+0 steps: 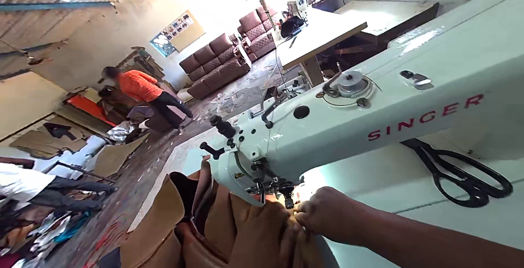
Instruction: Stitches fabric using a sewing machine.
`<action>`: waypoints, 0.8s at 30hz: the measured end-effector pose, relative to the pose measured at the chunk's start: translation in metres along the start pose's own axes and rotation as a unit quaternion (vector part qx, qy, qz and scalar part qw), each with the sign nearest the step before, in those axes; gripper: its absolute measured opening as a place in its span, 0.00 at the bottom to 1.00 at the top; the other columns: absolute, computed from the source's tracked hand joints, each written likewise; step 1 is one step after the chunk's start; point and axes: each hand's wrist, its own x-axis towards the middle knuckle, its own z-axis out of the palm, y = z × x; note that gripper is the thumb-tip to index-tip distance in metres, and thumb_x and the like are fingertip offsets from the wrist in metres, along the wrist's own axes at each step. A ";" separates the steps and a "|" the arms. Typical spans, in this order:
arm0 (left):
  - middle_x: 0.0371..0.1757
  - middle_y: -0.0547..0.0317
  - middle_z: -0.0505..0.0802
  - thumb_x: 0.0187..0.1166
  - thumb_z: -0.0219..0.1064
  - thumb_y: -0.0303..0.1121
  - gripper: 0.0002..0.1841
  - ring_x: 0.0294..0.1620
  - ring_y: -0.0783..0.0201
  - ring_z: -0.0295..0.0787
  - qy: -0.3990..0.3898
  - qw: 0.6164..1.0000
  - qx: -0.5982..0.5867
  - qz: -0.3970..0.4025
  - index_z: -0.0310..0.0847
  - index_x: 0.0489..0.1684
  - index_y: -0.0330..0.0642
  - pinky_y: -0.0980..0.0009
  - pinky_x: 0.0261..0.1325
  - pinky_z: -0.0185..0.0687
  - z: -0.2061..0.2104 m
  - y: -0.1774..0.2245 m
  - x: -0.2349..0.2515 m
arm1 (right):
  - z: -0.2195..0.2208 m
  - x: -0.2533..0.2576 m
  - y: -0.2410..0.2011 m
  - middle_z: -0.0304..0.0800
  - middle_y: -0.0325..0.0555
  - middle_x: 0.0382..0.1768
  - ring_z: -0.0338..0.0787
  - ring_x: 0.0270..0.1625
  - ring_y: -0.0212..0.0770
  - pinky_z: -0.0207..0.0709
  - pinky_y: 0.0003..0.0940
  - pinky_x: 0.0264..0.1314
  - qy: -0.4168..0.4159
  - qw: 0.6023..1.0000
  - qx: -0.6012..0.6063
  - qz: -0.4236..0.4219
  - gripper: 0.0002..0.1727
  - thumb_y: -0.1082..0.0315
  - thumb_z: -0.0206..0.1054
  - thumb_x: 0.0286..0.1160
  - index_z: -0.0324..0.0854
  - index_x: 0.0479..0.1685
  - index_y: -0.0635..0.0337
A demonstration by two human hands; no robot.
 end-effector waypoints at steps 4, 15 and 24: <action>0.59 0.50 0.95 0.89 0.53 0.44 0.23 0.72 0.42 0.84 0.012 0.997 0.073 -0.012 0.94 0.47 0.38 0.41 0.70 0.73 0.015 0.008 -0.005 | 0.005 0.000 0.000 0.92 0.52 0.34 0.91 0.28 0.52 0.82 0.48 0.25 0.003 1.000 -0.015 0.021 0.05 0.77 0.67 0.74 0.89 0.38 0.61; 0.56 0.46 0.96 0.80 0.58 0.43 0.21 0.60 0.43 0.90 0.179 0.976 0.125 0.002 0.94 0.52 0.39 0.51 0.56 0.83 0.049 0.004 0.000 | 0.009 0.002 -0.003 0.91 0.52 0.46 0.88 0.23 0.47 0.79 0.41 0.16 0.089 0.993 -0.070 0.035 0.02 0.69 0.76 0.62 0.91 0.31 0.54; 0.45 0.41 0.96 0.86 0.53 0.44 0.24 0.57 0.36 0.92 0.130 0.982 0.134 -0.034 0.90 0.40 0.31 0.47 0.55 0.82 0.038 0.014 -0.002 | 0.017 0.003 0.002 0.83 0.39 0.19 0.81 0.14 0.40 0.69 0.35 0.10 0.125 0.984 -0.130 0.005 0.03 0.65 0.70 0.64 0.87 0.27 0.48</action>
